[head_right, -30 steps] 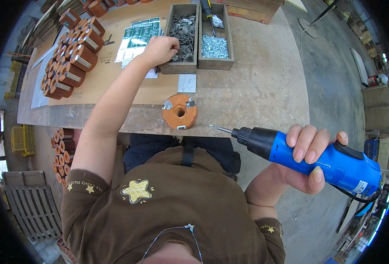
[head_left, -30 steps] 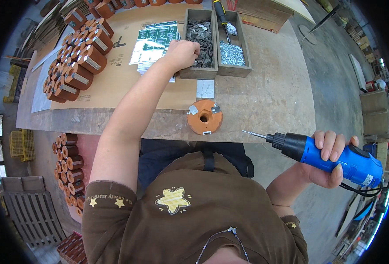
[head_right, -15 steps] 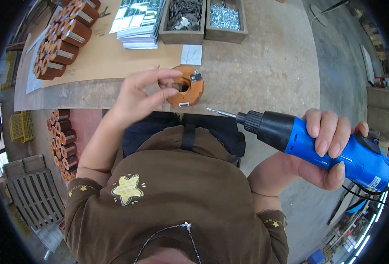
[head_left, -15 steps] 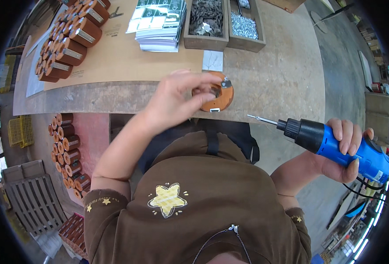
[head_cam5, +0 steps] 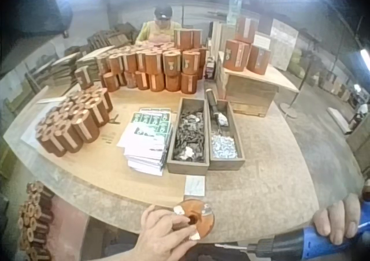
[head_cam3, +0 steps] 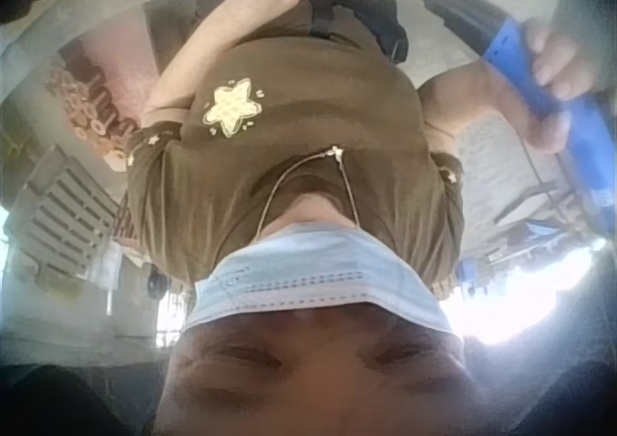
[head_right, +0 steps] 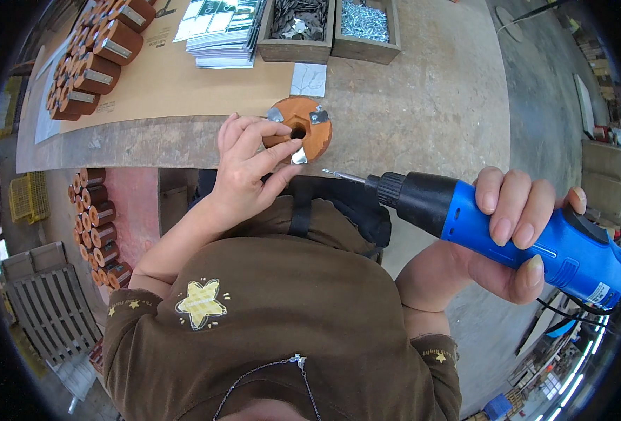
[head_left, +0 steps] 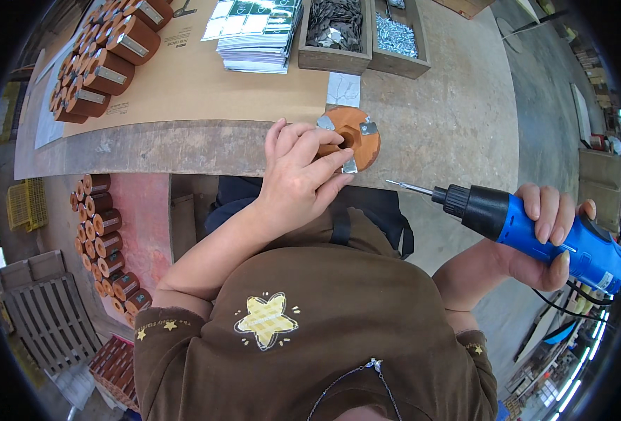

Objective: Assembling small metal components onto orange cylindrical blocks using an electric screwdriver and a manual screwdriver.

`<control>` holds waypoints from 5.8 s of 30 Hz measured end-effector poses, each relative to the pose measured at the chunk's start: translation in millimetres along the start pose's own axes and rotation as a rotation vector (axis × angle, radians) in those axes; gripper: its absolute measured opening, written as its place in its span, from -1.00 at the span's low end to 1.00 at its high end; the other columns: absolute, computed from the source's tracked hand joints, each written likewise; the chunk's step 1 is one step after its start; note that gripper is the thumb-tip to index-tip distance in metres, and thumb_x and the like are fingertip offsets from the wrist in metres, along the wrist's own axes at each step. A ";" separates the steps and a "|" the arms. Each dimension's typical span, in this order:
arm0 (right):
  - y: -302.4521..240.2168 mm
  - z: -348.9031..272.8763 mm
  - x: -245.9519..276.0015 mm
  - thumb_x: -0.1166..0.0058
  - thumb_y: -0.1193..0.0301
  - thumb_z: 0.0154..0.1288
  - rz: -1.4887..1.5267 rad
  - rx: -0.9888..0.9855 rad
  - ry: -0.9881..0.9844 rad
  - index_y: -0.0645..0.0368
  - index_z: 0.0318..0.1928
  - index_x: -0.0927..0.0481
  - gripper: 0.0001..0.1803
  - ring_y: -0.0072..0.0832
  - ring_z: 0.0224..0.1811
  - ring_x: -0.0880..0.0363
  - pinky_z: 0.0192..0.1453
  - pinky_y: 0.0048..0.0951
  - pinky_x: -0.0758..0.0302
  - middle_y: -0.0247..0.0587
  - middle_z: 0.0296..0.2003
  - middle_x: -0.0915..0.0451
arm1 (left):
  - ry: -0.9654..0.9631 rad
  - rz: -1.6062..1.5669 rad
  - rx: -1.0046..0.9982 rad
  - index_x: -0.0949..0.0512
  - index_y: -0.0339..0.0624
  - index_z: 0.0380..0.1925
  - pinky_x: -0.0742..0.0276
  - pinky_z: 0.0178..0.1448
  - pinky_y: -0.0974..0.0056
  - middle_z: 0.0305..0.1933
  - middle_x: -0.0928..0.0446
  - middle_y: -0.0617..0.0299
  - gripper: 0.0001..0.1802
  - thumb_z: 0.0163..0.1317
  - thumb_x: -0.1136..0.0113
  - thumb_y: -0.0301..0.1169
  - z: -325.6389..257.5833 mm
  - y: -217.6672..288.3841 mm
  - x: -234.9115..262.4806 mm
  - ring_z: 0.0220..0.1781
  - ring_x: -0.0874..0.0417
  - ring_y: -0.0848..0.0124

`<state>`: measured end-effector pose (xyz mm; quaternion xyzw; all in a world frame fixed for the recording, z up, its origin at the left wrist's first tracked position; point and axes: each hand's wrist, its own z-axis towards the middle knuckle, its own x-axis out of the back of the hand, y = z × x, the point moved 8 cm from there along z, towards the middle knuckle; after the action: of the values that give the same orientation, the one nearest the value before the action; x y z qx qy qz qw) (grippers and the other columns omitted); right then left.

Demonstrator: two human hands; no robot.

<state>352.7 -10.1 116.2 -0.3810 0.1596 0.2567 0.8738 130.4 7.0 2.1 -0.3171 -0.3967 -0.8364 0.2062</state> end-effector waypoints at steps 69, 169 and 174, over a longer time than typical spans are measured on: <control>78.1 15.8 -84.2 -0.11 0.50 -0.04 -0.389 -0.220 -0.212 0.23 0.06 -0.09 -0.36 -0.41 -0.49 -0.43 -0.30 -0.36 -0.44 -0.21 -0.54 -0.41 | 0.193 -0.208 0.098 -0.57 -0.09 -0.47 -0.09 0.03 0.15 -0.20 -0.46 0.32 -0.77 -0.26 -0.29 -0.43 -9.9 -15.4 1.0 -0.08 -0.34 0.26; 28.6 6.8 3.9 0.09 0.47 -0.04 -0.296 -0.059 0.146 0.31 0.09 -0.05 -0.37 -0.37 -0.46 -0.40 -0.26 -0.27 -0.41 -0.13 -0.47 -0.38 | 0.273 -0.090 0.092 -0.42 -0.25 -0.14 -0.28 0.07 0.14 -0.02 -0.36 0.05 -0.42 -0.24 -0.34 -0.29 -4.8 -30.8 39.7 0.02 -0.38 0.17; 33.2 0.3 9.3 0.08 0.47 -0.02 -0.253 -0.097 0.160 0.27 0.11 -0.03 -0.36 -0.40 -0.42 -0.36 -0.23 -0.30 -0.36 -0.16 -0.45 -0.37 | -0.177 0.092 -0.069 -0.27 -0.05 0.09 0.00 0.18 -0.13 0.22 -0.15 0.11 -0.14 -0.28 -0.28 0.04 3.6 2.9 -12.5 0.29 -0.07 0.06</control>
<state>341.4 12.4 92.6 -0.4592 0.1668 0.1207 0.8641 142.4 9.4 -3.2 -0.4145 -0.3696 -0.8078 0.1976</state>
